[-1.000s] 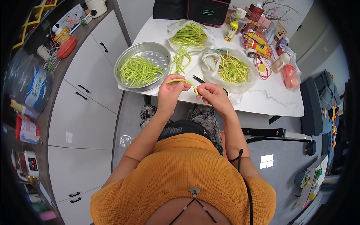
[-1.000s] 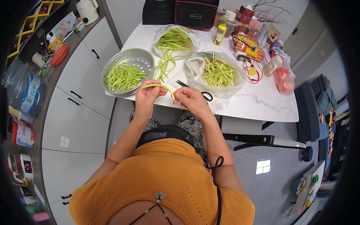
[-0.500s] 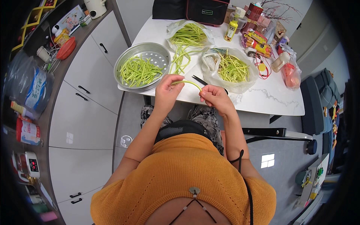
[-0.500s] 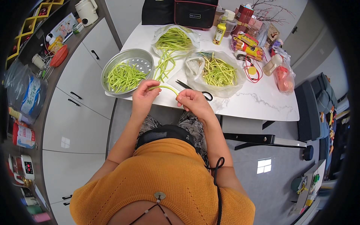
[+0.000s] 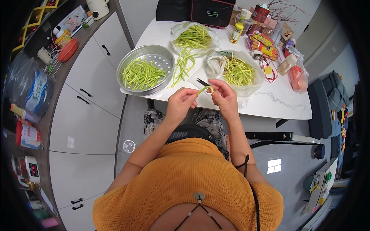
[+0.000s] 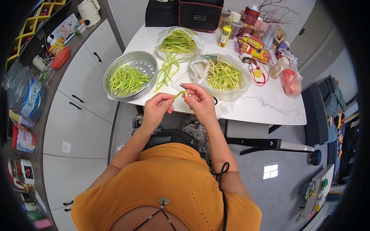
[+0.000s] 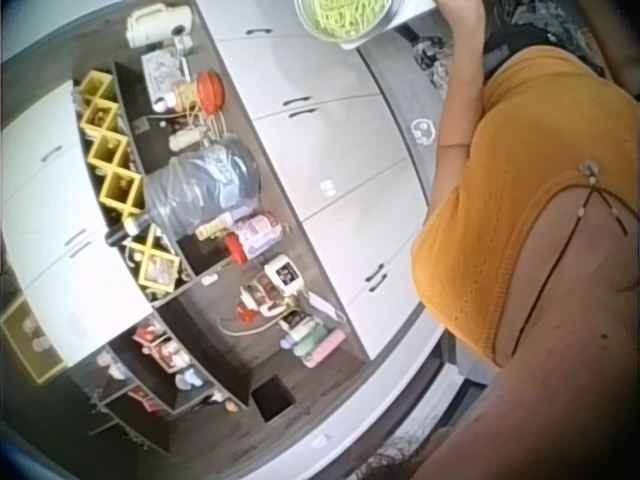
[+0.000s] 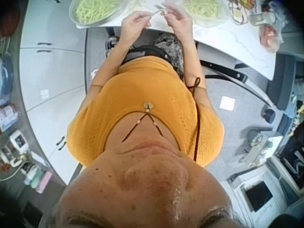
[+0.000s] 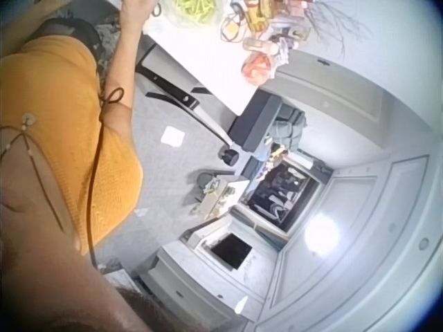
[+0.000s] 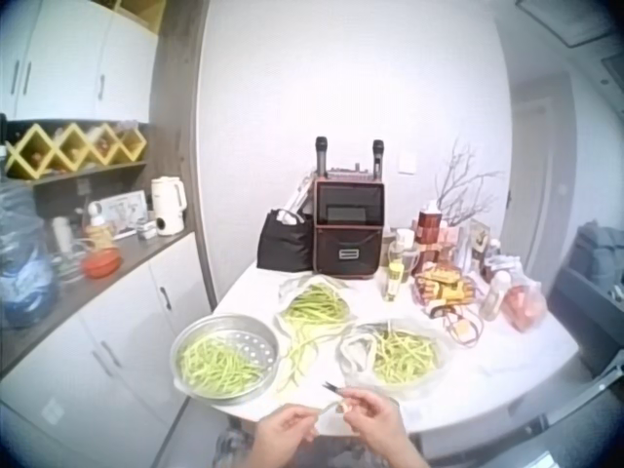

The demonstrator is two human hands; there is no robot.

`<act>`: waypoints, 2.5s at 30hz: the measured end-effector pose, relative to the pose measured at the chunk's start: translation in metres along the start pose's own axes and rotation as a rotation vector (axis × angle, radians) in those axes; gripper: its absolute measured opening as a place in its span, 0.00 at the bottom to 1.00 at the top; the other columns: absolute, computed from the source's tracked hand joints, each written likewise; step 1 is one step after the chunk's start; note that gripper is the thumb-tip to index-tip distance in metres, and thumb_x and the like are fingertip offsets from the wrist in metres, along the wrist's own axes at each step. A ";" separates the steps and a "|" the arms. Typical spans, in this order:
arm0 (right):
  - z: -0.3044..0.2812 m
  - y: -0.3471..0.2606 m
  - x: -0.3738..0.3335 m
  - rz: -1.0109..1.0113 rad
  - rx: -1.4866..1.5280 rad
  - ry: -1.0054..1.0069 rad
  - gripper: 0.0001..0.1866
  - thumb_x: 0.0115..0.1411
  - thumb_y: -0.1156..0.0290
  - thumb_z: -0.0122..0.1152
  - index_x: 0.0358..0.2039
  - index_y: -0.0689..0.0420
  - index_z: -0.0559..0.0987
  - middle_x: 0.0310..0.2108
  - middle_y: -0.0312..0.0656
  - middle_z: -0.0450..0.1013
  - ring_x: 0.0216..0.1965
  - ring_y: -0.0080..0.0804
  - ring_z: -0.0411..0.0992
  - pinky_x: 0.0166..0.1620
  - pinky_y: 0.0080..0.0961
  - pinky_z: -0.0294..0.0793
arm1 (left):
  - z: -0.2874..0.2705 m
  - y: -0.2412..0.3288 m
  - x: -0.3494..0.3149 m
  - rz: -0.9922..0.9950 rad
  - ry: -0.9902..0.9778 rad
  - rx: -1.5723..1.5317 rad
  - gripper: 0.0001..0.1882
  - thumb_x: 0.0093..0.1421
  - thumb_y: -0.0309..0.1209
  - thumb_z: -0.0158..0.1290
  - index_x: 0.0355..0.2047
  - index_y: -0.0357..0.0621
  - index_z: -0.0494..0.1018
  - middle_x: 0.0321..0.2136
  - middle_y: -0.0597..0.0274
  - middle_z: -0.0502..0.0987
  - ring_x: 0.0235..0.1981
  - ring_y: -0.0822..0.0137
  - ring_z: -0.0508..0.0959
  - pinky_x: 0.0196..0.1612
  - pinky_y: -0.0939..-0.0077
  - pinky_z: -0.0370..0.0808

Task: The person uses scissors to cut and strip pieces of green vegetable stalk by hand at a table.

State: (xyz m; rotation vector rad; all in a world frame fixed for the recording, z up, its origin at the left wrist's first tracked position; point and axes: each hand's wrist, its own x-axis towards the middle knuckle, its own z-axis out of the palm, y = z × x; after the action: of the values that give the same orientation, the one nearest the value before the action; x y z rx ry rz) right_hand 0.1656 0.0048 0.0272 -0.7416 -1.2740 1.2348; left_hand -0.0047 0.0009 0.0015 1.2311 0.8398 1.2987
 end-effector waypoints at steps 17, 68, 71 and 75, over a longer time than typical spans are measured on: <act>0.000 0.001 -0.002 -0.091 -0.229 0.069 0.10 0.54 0.75 0.59 0.37 0.61 0.79 0.26 0.34 0.71 0.21 0.14 0.63 0.23 0.10 0.63 | 0.007 -0.006 -0.005 -0.019 -0.082 -0.044 0.08 0.58 0.23 0.49 0.37 0.33 0.71 0.27 0.62 0.75 0.24 0.76 0.74 0.27 0.86 0.72; -0.101 0.018 0.041 -0.067 -1.233 0.473 0.16 0.53 0.66 0.58 0.43 0.52 0.75 0.28 0.46 0.75 0.27 0.42 0.73 0.32 0.34 0.70 | -0.095 0.002 0.074 0.653 0.458 1.325 0.14 0.49 0.25 0.52 0.39 0.40 0.73 0.36 0.55 0.73 0.40 0.55 0.70 0.45 0.63 0.67; -0.093 0.027 0.031 -0.045 -1.162 0.427 0.15 0.53 0.67 0.58 0.42 0.53 0.76 0.28 0.46 0.75 0.25 0.41 0.73 0.31 0.33 0.70 | -0.057 -0.012 0.069 0.718 0.248 1.226 0.11 0.48 0.22 0.50 0.34 0.39 0.73 0.32 0.57 0.73 0.36 0.56 0.72 0.39 0.64 0.70; -0.080 0.030 0.019 0.004 -1.034 0.364 0.13 0.53 0.67 0.57 0.39 0.55 0.77 0.26 0.45 0.75 0.25 0.38 0.73 0.31 0.29 0.71 | -0.033 -0.035 0.075 0.491 0.079 1.378 0.11 0.48 0.21 0.50 0.34 0.40 0.71 0.29 0.55 0.72 0.34 0.55 0.74 0.34 0.66 0.72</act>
State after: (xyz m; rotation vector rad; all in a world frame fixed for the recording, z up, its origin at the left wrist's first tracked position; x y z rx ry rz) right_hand 0.2318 0.0467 -0.0120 -1.6082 -1.5566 0.3221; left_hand -0.0171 0.0847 -0.0251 2.5783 1.6674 1.0636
